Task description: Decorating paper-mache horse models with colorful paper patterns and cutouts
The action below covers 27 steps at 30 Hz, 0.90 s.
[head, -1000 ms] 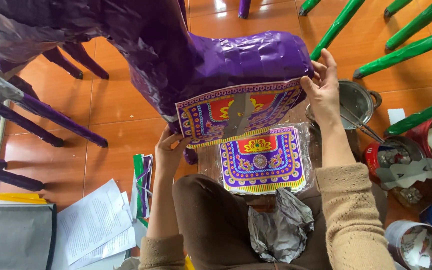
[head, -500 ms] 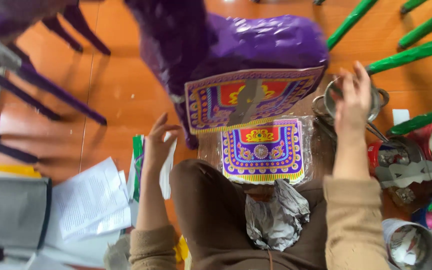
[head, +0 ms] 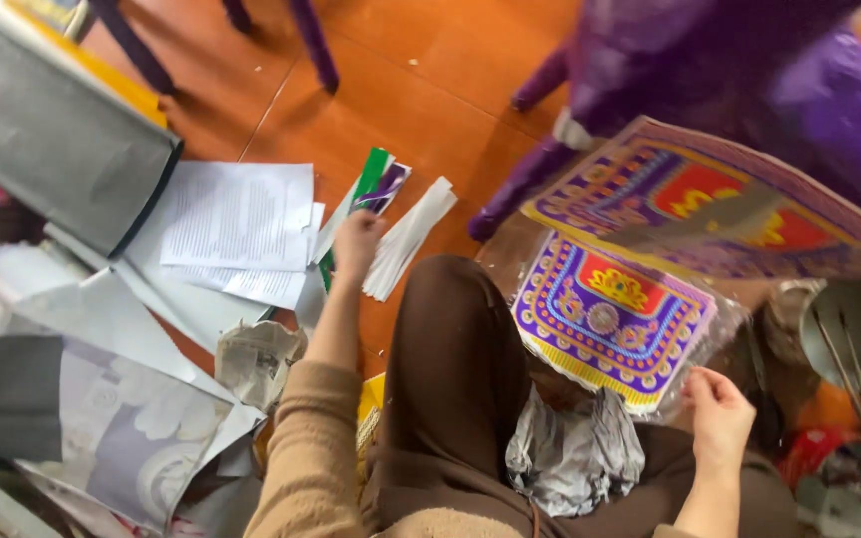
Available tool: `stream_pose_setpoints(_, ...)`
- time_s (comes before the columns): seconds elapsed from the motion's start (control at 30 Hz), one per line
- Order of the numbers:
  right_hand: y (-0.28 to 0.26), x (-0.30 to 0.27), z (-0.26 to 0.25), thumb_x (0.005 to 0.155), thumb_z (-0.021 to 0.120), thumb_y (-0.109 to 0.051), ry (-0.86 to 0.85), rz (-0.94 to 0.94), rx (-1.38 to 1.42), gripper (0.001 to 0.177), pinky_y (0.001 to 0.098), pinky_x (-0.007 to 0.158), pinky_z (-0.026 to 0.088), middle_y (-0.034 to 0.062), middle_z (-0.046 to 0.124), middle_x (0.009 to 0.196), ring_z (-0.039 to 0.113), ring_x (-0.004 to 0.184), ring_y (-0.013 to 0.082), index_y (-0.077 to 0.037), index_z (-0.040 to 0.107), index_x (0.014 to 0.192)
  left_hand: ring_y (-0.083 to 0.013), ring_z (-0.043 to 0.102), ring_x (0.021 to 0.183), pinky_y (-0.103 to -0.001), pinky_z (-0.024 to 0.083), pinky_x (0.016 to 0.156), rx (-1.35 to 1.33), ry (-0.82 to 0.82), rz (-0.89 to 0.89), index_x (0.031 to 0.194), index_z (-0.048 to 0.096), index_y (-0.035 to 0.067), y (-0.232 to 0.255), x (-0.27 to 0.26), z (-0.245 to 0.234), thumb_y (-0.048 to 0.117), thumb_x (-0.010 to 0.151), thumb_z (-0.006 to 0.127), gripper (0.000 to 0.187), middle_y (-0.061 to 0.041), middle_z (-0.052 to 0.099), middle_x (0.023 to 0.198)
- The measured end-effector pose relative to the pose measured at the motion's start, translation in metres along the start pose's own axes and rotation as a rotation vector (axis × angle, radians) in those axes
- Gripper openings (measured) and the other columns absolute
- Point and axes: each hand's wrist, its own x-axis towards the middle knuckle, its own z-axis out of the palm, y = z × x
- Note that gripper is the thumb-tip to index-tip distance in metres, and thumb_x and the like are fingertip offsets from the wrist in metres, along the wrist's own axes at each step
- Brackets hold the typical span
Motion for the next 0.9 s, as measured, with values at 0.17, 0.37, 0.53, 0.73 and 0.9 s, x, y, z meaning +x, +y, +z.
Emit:
stream_pose_setpoints(0.17, 0.009, 0.013, 0.01, 0.1, 0.069, -0.015, 0.1, 0.015, -0.169, 0.014, 0.0232, 0.051, 0.037, 0.0029, 0.053, 0.068, 0.043, 0.056, 0.0076, -0.004, 0.064, 0.094, -0.0234, 0.067, 0.083, -0.036, 0.048, 0.076, -0.074, -0.166, 0.103, 0.081, 0.073, 0.013, 0.038, 0.022, 0.056, 0.011, 0.073, 0.059, 0.016, -0.003, 0.074, 0.083)
stream_pose_setpoints(0.37, 0.028, 0.026, 0.012, 0.103, 0.066, -0.017, 0.148, 0.061, -0.12, 0.019, 0.022, 0.043, 0.034, 0.0026, 0.048, 0.061, 0.04, 0.05, 0.0073, -0.005, 0.061, 0.089, -0.0354, 0.06, 0.082, -0.046, 0.043, 0.071, 0.072, -0.261, 0.131, 0.089, 0.06, 0.013, 0.049, 0.052, 0.12, 0.026, 0.083, 0.071, 0.018, -0.011, 0.06, 0.088)
stream_pose_setpoints(0.53, 0.028, 0.03, 0.015, 0.102, 0.067, -0.018, 0.139, 0.06, -0.195, 0.019, 0.0226, 0.049, 0.039, 0.0046, 0.053, 0.065, 0.045, 0.053, 0.009, -0.003, 0.064, 0.09, -0.0388, 0.057, 0.086, -0.05, 0.046, 0.068, 0.099, -0.251, 0.144, 0.097, 0.049, 0.009, 0.071, 0.041, 0.115, 0.016, 0.076, 0.078, 0.036, -0.014, 0.051, 0.097)
stream_pose_setpoints(0.73, 0.003, 0.021, 0.019, 0.102, 0.064, -0.016, 0.104, 0.139, -0.249, 0.02, 0.0276, 0.054, 0.043, 0.0086, 0.057, 0.069, 0.049, 0.058, 0.0143, 0.001, 0.066, 0.092, -0.0391, 0.055, 0.079, -0.051, 0.044, 0.064, 0.095, -0.225, 0.159, 0.087, 0.052, 0.01, 0.062, 0.043, 0.12, 0.016, 0.084, 0.061, 0.011, -0.014, 0.051, 0.091)
stream_pose_setpoints(0.9, -0.013, 0.012, 0.019, 0.102, 0.062, -0.016, 0.088, 0.155, -0.268, 0.019, 0.0304, 0.06, 0.046, 0.0092, 0.059, 0.075, 0.053, 0.062, 0.0166, 0.001, 0.067, 0.095, -0.028, 0.061, 0.082, -0.04, 0.044, 0.072, 0.032, -0.28, 0.079, 0.07, 0.062, 0.016, 0.058, 0.049, 0.091, 0.035, 0.075, 0.079, 0.026, -0.006, 0.059, 0.084)
